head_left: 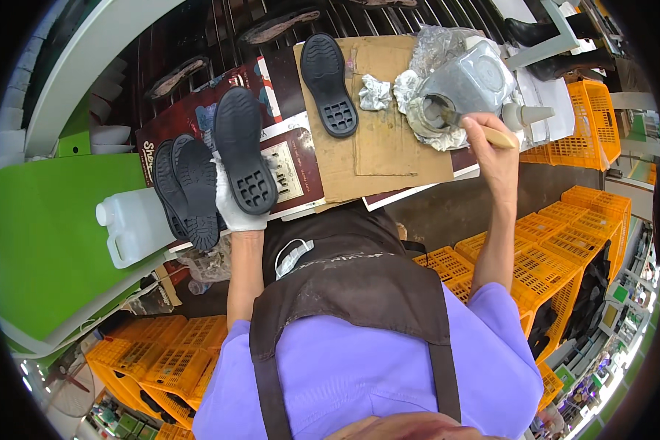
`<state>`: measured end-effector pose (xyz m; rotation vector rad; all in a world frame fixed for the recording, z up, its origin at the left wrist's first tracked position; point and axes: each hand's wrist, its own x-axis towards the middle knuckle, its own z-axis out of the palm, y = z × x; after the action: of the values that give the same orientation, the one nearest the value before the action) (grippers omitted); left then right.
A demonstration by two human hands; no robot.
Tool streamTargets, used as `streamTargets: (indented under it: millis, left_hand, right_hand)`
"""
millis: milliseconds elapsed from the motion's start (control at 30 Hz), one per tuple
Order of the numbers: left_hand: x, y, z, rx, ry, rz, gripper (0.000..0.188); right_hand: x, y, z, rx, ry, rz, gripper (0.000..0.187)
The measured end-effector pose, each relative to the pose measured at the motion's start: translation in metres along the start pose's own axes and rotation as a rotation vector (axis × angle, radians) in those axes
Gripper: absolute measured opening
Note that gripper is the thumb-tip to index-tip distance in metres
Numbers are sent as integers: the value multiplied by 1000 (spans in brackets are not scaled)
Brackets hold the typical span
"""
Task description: The person applies a dark liquid adhesive to the soles of black slip-on shoes using a brush. They hold the shoes with gloved hands, systematically coating the textured surfaces and dipping the brush into a container to reload the adhesive.
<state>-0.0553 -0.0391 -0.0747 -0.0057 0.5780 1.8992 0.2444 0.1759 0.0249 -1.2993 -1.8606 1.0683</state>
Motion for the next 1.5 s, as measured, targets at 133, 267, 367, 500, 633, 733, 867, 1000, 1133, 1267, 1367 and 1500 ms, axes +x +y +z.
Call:
streamTargets:
  millis: [133, 267, 367, 500, 633, 733, 867, 1000, 1133, 1267, 1367, 1500]
  left_hand:
    - [-2, -10, 33, -1, 40, -83, 59]
    - [5, -25, 41, 75, -156, -280, 62]
    - [10, -30, 52, 257, -220, -250, 64]
    - [17, -38, 75, 436, -325, -62, 53]
    - [35, -47, 81, 254, -271, 15, 64]
    - [37, -48, 90, 474, -258, 161, 69]
    - [23, -54, 100, 919, -257, 234, 66]
    - [26, -55, 108, 1396, -337, 505, 66]
    - [21, -61, 113, 1223, -327, 497, 66]
    - [17, -60, 115, 1392, -398, 538, 62]
    - [13, -58, 118, 1492, -456, 593, 59]
    - [10, -56, 121, 1518, -466, 587, 54]
  right_hand:
    - [10, -6, -8, -304, -350, -244, 14]
    - [20, -3, -22, -344, -598, -327, 17]
    - [25, -5, -38, -259, -668, -305, 16]
    - [21, -4, -57, -103, -607, -195, 15]
    - [6, 13, -51, 214, -304, -43, 15]
    - [-4, 21, -27, 416, -97, -11, 15]
    - [-25, 9, 7, 605, 142, -125, 20]
    - [-45, -21, 38, 663, 144, -375, 40]
    - [-52, -43, 53, 410, 128, -667, 51]
    - [-49, -56, 60, 259, 136, -788, 48]
    - [-49, -60, 61, 216, 115, -777, 45]
    - [-49, -63, 68, 196, 103, -785, 44]
